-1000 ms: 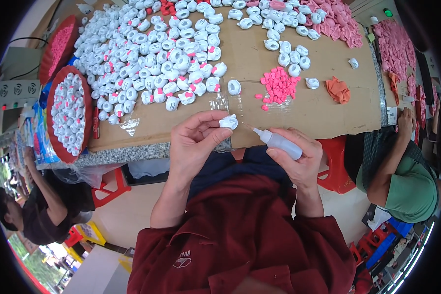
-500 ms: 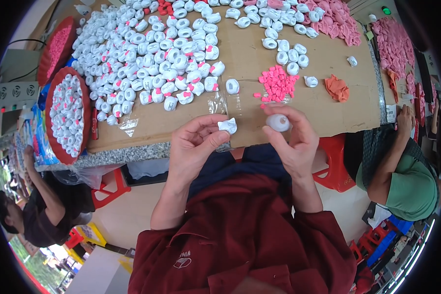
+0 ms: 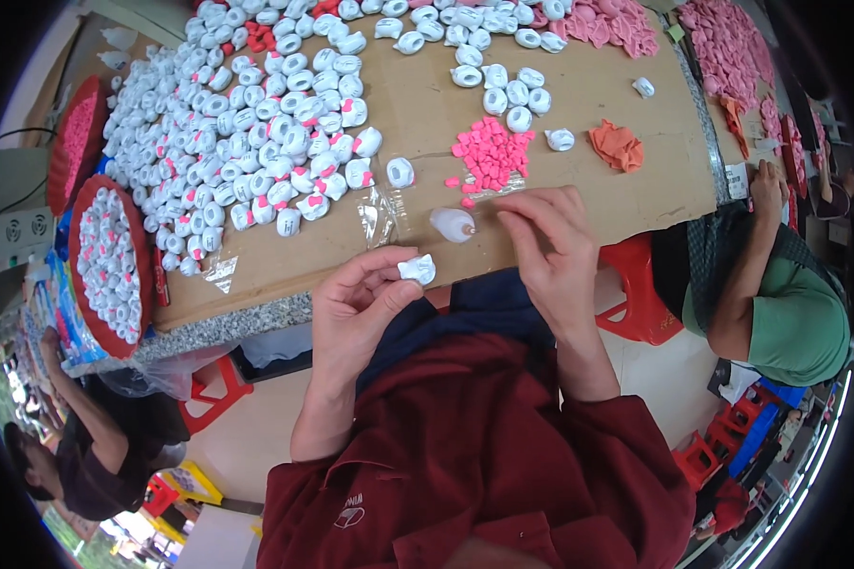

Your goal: Applying glue to small white figures and attaching small pink bows to them.

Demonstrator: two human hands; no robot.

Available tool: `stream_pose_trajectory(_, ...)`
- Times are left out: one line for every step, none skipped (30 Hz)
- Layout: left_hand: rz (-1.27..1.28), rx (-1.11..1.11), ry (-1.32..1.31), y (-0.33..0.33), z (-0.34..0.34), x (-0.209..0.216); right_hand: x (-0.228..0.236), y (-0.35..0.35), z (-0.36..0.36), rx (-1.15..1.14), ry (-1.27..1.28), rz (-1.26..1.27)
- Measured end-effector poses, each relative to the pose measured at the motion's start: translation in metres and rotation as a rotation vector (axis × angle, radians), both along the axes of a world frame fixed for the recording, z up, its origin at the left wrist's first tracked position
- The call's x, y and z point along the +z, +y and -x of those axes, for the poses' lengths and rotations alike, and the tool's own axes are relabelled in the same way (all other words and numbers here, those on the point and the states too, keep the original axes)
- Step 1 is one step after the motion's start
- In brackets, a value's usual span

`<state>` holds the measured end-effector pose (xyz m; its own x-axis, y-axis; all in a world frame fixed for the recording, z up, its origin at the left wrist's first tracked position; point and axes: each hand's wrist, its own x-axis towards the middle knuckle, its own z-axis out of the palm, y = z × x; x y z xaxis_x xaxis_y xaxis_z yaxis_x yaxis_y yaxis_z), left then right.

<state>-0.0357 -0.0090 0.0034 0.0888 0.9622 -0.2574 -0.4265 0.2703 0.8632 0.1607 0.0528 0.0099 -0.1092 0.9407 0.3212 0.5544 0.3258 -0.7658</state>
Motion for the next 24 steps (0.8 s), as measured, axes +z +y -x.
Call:
stream_pose_trajectory(0.012, 0.019, 0.034, 0.000, -0.004, 0.000, -0.003, 0.002, 0.003, -0.008, 0.000, 0.000)
stream_pose_trajectory(0.024, 0.040, 0.069, 0.000, -0.007, 0.000, -0.005, 0.004, 0.006, 0.026, -0.034, -0.023)
stream_pose_trajectory(0.024, 0.034, 0.072, 0.001, -0.009, 0.000, -0.008, 0.005, 0.008, 0.062, -0.067, -0.046)
stream_pose_trajectory(0.025, 0.035, 0.066, 0.001, -0.011, 0.001, -0.010, 0.007, 0.011, 0.065, -0.110, -0.056)
stream_pose_trajectory(0.026, 0.038, 0.060, 0.001, -0.013, 0.001, -0.011, 0.009, 0.011, 0.064, -0.106, -0.055)
stream_pose_trajectory(0.028, 0.037, 0.063, 0.002, -0.015, 0.001, -0.012, 0.011, 0.010, 0.076, -0.122, -0.049)
stream_pose_trajectory(0.022, 0.041, 0.051, 0.002, -0.016, 0.001, -0.013, 0.010, 0.009, 0.092, -0.136, -0.042)
stream_pose_trajectory(0.017, 0.045, 0.039, 0.002, -0.017, 0.001, -0.013, 0.009, 0.008, 0.095, -0.131, -0.037)
stream_pose_trajectory(0.022, 0.048, 0.043, 0.001, -0.018, 0.001, -0.012, 0.007, 0.006, 0.071, -0.089, -0.066)
stream_pose_trajectory(0.022, 0.055, 0.050, 0.001, -0.019, 0.000, -0.011, 0.006, 0.004, 0.048, -0.048, -0.094)
stream_pose_trajectory(0.025, 0.064, 0.055, 0.000, -0.020, -0.001, -0.005, 0.000, 0.001, 0.053, -0.047, -0.089)
stream_pose_trajectory(0.030, 0.069, 0.056, -0.001, -0.022, -0.002, 0.006, -0.010, -0.002, 0.095, 0.103, 0.092)
stream_pose_trajectory(-0.021, 0.061, 0.082, 0.000, -0.023, -0.002, 0.011, -0.017, -0.006, 0.130, 0.252, 0.273)
stream_pose_trajectory(-0.073, 0.053, 0.108, 0.001, -0.025, -0.001, 0.009, -0.020, -0.008, 0.206, 0.254, 0.218)
stream_pose_trajectory(-0.069, 0.051, 0.107, 0.001, -0.027, 0.000, 0.009, -0.024, -0.007, 0.204, 0.253, 0.222)
stream_pose_trajectory(-0.093, 0.046, 0.159, 0.001, -0.029, 0.002, 0.009, -0.028, -0.004, 0.185, 0.346, 0.348)
stream_pose_trajectory(-0.117, 0.040, 0.211, 0.002, -0.031, 0.002, 0.009, -0.031, -0.003, 0.166, 0.438, 0.473)
stream_pose_trajectory(-0.115, 0.037, 0.210, 0.002, -0.033, 0.002, 0.012, -0.030, -0.003, 0.174, 0.430, 0.522)
stream_pose_trajectory(-0.151, 0.026, 0.243, 0.003, -0.034, 0.003, 0.015, -0.029, -0.004, 0.175, 0.430, 0.522)
stream_pose_trajectory(-0.186, 0.014, 0.276, 0.003, -0.035, 0.003, 0.016, -0.029, -0.004, 0.168, 0.464, 0.585)
stream_pose_trajectory(-0.187, 0.014, 0.277, 0.003, -0.034, 0.004, 0.017, -0.028, -0.004, 0.161, 0.498, 0.647)
stream_pose_trajectory(-0.178, -0.028, 0.316, 0.002, -0.033, 0.004, 0.016, -0.028, -0.005, 0.162, 0.499, 0.647)
stream_pose_trajectory(-0.169, -0.070, 0.354, 0.002, -0.033, 0.004, 0.015, -0.027, -0.007, 0.171, 0.454, 0.651)
stream_pose_trajectory(-0.169, -0.070, 0.354, 0.002, -0.033, 0.004, 0.014, -0.027, -0.007, 0.180, 0.408, 0.655)
